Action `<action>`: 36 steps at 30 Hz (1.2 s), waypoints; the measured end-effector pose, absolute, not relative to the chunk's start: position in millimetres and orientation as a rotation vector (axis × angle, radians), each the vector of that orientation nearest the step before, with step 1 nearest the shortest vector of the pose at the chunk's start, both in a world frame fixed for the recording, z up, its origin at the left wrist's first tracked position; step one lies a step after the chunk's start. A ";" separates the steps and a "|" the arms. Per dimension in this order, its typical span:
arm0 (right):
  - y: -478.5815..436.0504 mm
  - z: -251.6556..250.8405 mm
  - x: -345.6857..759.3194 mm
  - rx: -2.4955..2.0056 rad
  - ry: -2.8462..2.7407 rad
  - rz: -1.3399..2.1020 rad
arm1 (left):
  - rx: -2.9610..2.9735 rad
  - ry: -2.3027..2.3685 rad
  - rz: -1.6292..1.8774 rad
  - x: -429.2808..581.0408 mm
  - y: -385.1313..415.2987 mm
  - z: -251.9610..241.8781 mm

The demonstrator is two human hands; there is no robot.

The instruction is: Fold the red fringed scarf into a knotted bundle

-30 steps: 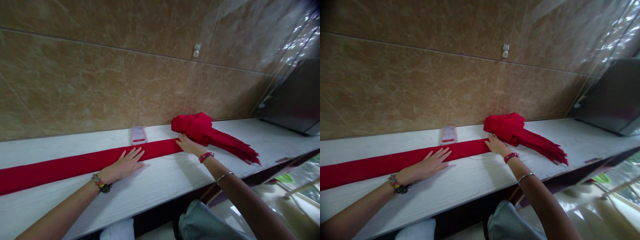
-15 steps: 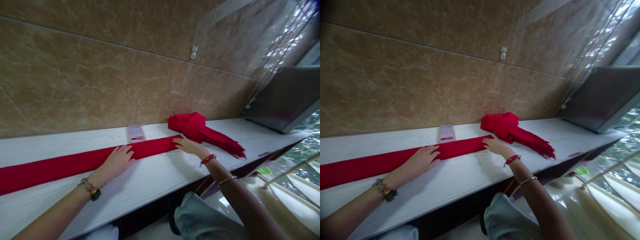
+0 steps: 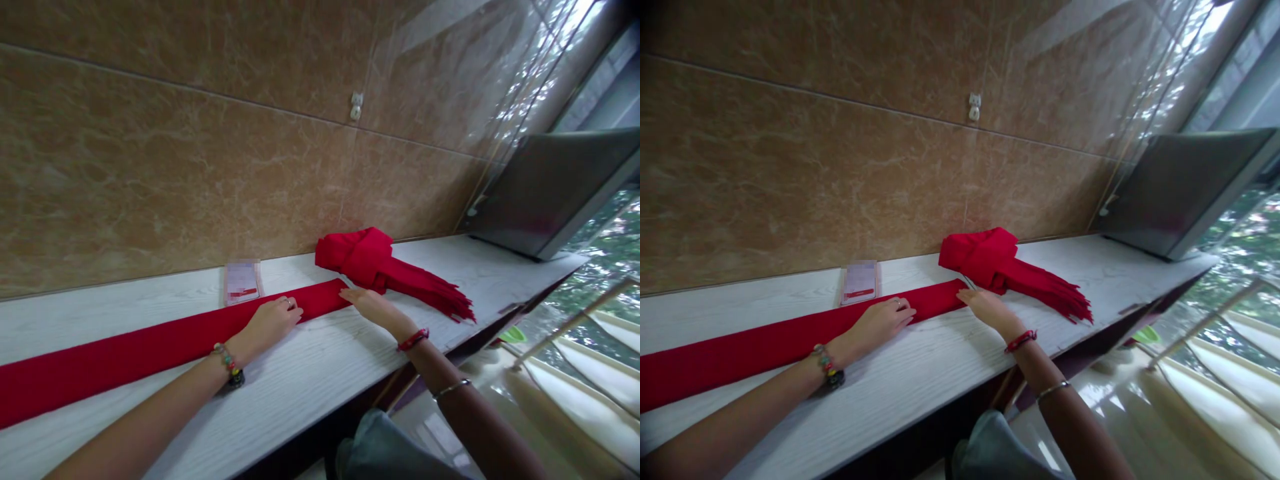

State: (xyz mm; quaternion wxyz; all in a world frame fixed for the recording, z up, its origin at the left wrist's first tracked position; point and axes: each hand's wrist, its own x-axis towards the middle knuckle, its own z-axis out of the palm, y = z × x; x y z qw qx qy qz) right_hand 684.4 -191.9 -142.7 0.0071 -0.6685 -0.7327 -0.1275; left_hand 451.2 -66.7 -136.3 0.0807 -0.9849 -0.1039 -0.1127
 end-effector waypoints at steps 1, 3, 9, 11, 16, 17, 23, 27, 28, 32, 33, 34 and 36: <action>-192.2 -144.1 686.3 -2.075 -2.295 -0.391 | -2.941 -0.302 -0.355 450.4 -66.1 -137.5; -192.2 -145.2 689.3 -2.025 -2.325 -0.384 | -2.941 -0.296 -0.387 449.2 -65.6 -139.8; -185.5 -140.0 682.9 -1.921 -2.400 -0.500 | -2.924 -0.280 -0.395 448.6 -69.3 -142.5; -184.5 -138.1 677.5 -1.916 -2.433 -0.500 | -2.899 -0.265 -0.436 448.1 -69.8 -142.9; -187.0 -134.3 668.9 -1.941 -2.455 -0.473 | -2.831 -0.254 -0.527 447.7 -67.8 -144.8; -187.2 -134.0 668.0 -1.948 -2.466 -0.484 | -2.823 -0.255 -0.530 447.9 -67.4 -145.1; -185.7 -132.9 664.7 -1.973 -2.477 -0.498 | -2.801 -0.259 -0.564 448.0 -68.0 -143.9; -185.7 -135.2 665.9 -2.017 -2.417 -0.486 | -2.818 -0.266 -0.550 447.1 -70.8 -140.6; -185.7 -136.5 666.9 -2.045 -2.389 -0.489 | -2.822 -0.268 -0.543 447.0 -71.3 -139.8; -185.8 -142.8 670.9 -2.114 -2.258 -0.559 | -2.825 -0.247 -0.519 447.0 -71.6 -139.1; -185.8 -144.1 671.4 -2.115 -2.230 -0.587 | -2.824 -0.231 -0.513 447.0 -71.4 -139.4; -185.7 -145.2 671.7 -2.118 -2.205 -0.613 | -2.825 -0.209 -0.501 447.0 -71.1 -139.8; -185.9 -146.8 672.0 -2.132 -2.163 -0.654 | -2.837 -0.168 -0.463 446.9 -70.7 -140.2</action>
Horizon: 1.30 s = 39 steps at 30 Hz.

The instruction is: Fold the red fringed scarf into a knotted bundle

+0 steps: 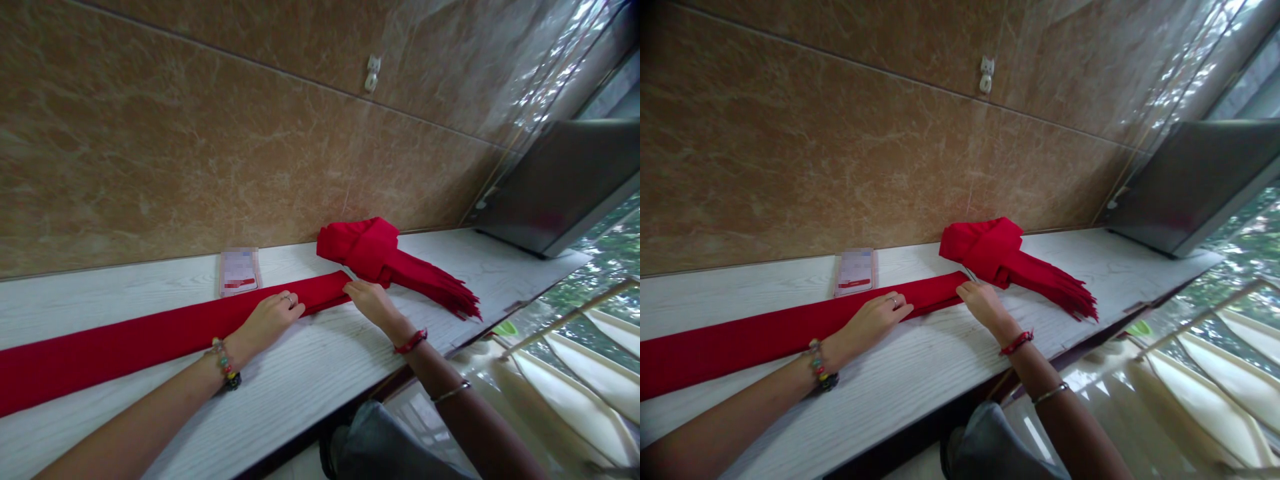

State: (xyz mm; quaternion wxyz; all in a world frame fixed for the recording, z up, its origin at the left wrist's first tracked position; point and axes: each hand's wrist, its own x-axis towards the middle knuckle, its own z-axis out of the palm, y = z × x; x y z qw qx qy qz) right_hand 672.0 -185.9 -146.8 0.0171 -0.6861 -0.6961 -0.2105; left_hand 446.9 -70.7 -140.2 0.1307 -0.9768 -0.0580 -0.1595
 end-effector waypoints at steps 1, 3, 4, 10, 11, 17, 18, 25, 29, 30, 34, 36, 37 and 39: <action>-186.2 -147.6 672.2 -2.139 -2.155 -0.665 | -2.848 -0.155 -0.442 446.7 -70.6 -140.1; -187.6 -149.8 673.9 -2.130 -2.187 -0.656 | -2.877 -0.141 -0.404 446.2 -70.8 -138.9; -188.7 -151.3 675.3 -2.110 -2.219 -0.640 | -2.890 -0.139 -0.390 445.8 -70.9 -138.1; -197.3 -159.2 686.3 -2.007 -2.270 -0.561 | -2.954 -0.108 -0.392 444.3 -68.6 -139.1; -197.8 -158.0 686.1 -2.005 -2.261 -0.549 | -2.979 -0.103 -0.418 444.4 -68.0 -140.7; -186.0 -140.1 658.8 -1.876 -2.162 -0.428 | -3.193 -0.112 -0.506 446.1 -68.7 -144.3; -182.5 -139.6 652.0 -1.861 -2.174 -0.396 | -3.208 -0.126 -0.459 446.0 -69.3 -143.4; -178.6 -160.1 636.4 -1.968 -2.271 -0.157 | -3.205 -0.127 -0.176 429.2 -71.3 -140.7; -182.6 -158.4 643.2 -2.017 -2.299 -0.103 | -3.175 -0.118 -0.022 403.1 -72.0 -135.4; -181.5 -155.7 642.8 -2.019 -2.309 -0.088 | -3.182 -0.115 -0.020 394.2 -70.9 -132.6; -166.8 -144.0 624.0 -1.967 -2.255 -0.171 | -3.161 -0.270 -0.122 350.4 -59.8 -124.6; -157.5 -142.1 606.5 -1.909 -2.242 -0.199 | -3.089 -0.487 -0.181 327.9 -53.4 -126.8; -153.7 -143.0 598.0 -1.883 -2.267 -0.177 | -3.054 -0.583 -0.183 318.0 -51.0 -129.7; -149.3 -148.1 585.1 -1.840 -2.359 -0.109 | -3.020 -0.672 -0.131 302.9 -48.4 -136.9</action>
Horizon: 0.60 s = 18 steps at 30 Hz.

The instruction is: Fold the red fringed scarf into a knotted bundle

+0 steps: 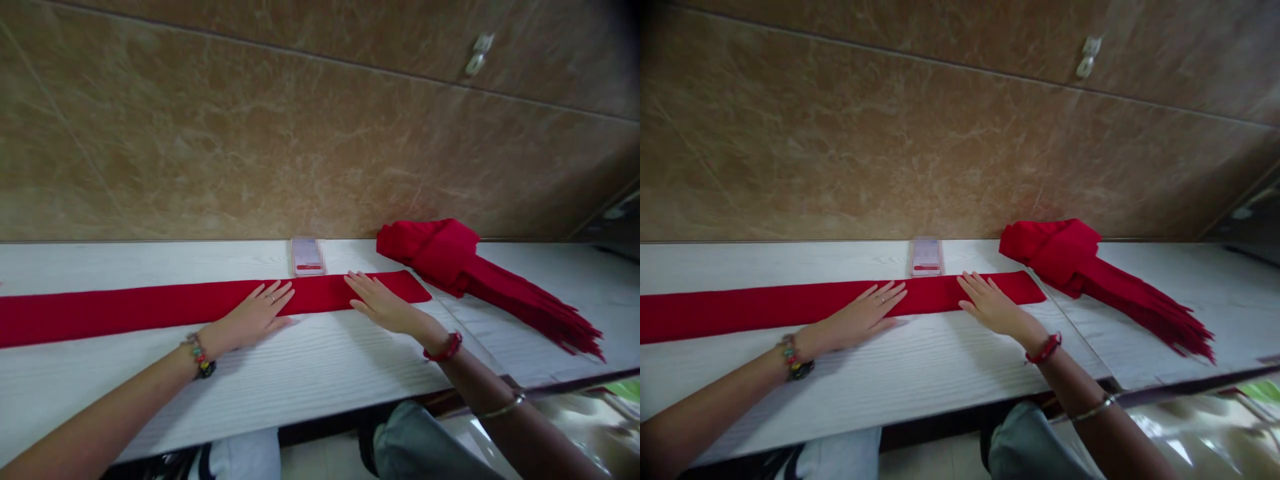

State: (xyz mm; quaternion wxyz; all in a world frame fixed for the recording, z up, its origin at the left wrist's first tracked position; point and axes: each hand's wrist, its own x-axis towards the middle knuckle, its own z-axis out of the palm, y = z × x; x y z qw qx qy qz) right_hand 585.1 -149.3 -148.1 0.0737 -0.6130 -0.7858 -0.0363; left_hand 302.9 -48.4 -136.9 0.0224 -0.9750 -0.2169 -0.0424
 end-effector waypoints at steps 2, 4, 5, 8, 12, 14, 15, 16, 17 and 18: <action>-148.8 -155.0 580.3 -1.825 -2.440 -0.070 | -3.022 -0.665 -0.082 294.9 -48.3 -143.2; -150.2 -159.2 581.0 -1.847 -2.470 -0.054 | -3.033 -0.649 -0.083 292.8 -49.3 -146.2; -150.9 -159.3 581.2 -1.870 -2.466 -0.046 | -3.039 -0.647 -0.094 293.0 -49.8 -146.4; -149.4 -151.8 571.1 -1.908 -2.432 -0.045 | -3.053 -0.644 -0.128 294.5 -50.7 -144.5; -142.5 -143.6 536.2 -1.756 -2.497 -0.079 | -3.008 -0.749 -0.170 287.2 -50.4 -143.0; -141.3 -145.5 524.7 -1.717 -2.560 -0.038 | -2.977 -0.822 -0.157 274.3 -50.1 -142.9; -141.4 -147.2 522.3 -1.725 -2.584 -0.007 | -2.966 -0.853 -0.143 264.6 -49.8 -142.8; -141.3 -148.8 521.6 -1.749 -2.598 0.026 | -2.958 -0.883 -0.124 252.9 -49.4 -142.7; -140.7 -149.7 521.6 -1.778 -2.605 0.057 | -2.951 -0.911 -0.104 239.2 -49.0 -142.6; -139.0 -149.5 520.8 -1.807 -2.608 0.083 | -2.944 -0.940 -0.087 224.2 -48.6 -142.6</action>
